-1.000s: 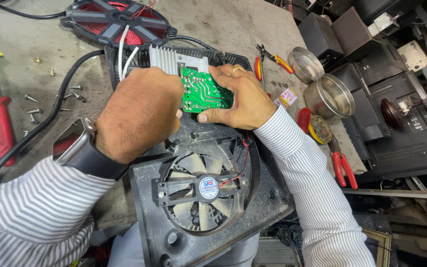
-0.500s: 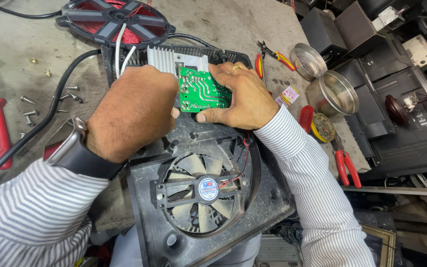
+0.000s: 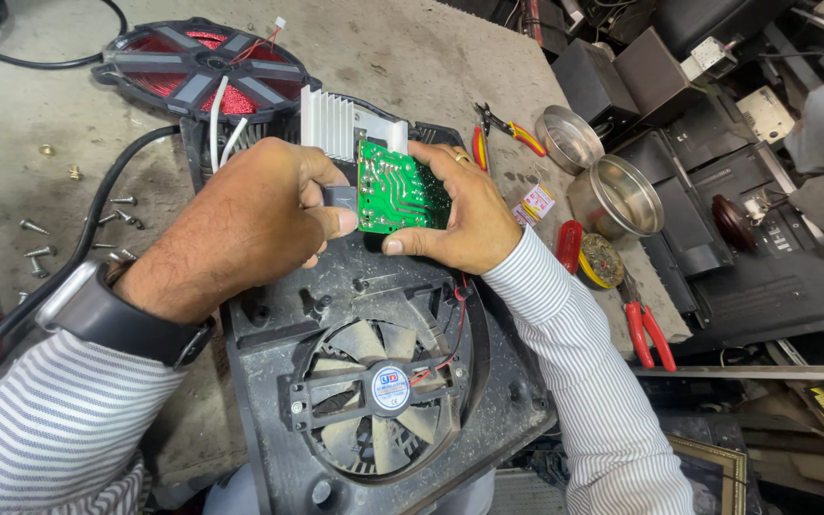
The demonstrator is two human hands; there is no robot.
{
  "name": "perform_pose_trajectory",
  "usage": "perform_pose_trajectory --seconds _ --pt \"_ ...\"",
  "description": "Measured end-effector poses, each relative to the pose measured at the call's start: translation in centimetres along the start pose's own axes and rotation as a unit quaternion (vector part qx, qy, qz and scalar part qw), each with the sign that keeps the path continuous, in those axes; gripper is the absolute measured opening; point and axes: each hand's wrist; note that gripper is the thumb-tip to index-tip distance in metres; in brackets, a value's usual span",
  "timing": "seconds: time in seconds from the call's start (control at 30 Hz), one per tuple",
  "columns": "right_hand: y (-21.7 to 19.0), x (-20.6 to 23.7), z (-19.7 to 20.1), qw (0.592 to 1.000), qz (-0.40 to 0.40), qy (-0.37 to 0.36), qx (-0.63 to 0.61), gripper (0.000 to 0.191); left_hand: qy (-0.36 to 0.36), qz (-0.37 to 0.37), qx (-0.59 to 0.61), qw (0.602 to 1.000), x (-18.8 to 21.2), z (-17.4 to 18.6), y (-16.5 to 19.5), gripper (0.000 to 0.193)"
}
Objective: The person solders components on a green circuit board removed from a fan heater assembly. They hold the board and a heatsink, use a soldering iron on the board's joints, use pliers to grip a wire or lead, and continue soldering across the board.
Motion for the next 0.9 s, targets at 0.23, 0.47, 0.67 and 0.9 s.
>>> perform_pose_trajectory --seconds 0.23,0.47,0.67,0.9 --pt "-0.4 0.0 0.2 0.999 -0.014 0.004 -0.039 0.106 0.006 -0.01 0.125 0.992 -0.6 -1.0 -1.4 0.029" --pt "-1.0 0.0 0.5 1.0 -0.017 0.01 -0.017 0.107 -0.003 -0.006 0.286 0.958 -1.6 -2.6 -2.4 0.018" --pt "-0.8 0.1 0.3 1.0 -0.007 0.021 0.021 0.11 -0.001 0.006 0.221 0.975 -1.2 -2.3 -2.5 0.019" --pt "-0.5 -0.2 0.0 0.999 -0.021 0.024 -0.027 0.106 -0.005 -0.019 0.259 0.966 -1.2 -1.8 -1.6 0.022"
Point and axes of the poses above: each hand's wrist, its own x-axis away from the middle knuckle, its own z-axis out of the back of the hand, y = z × x
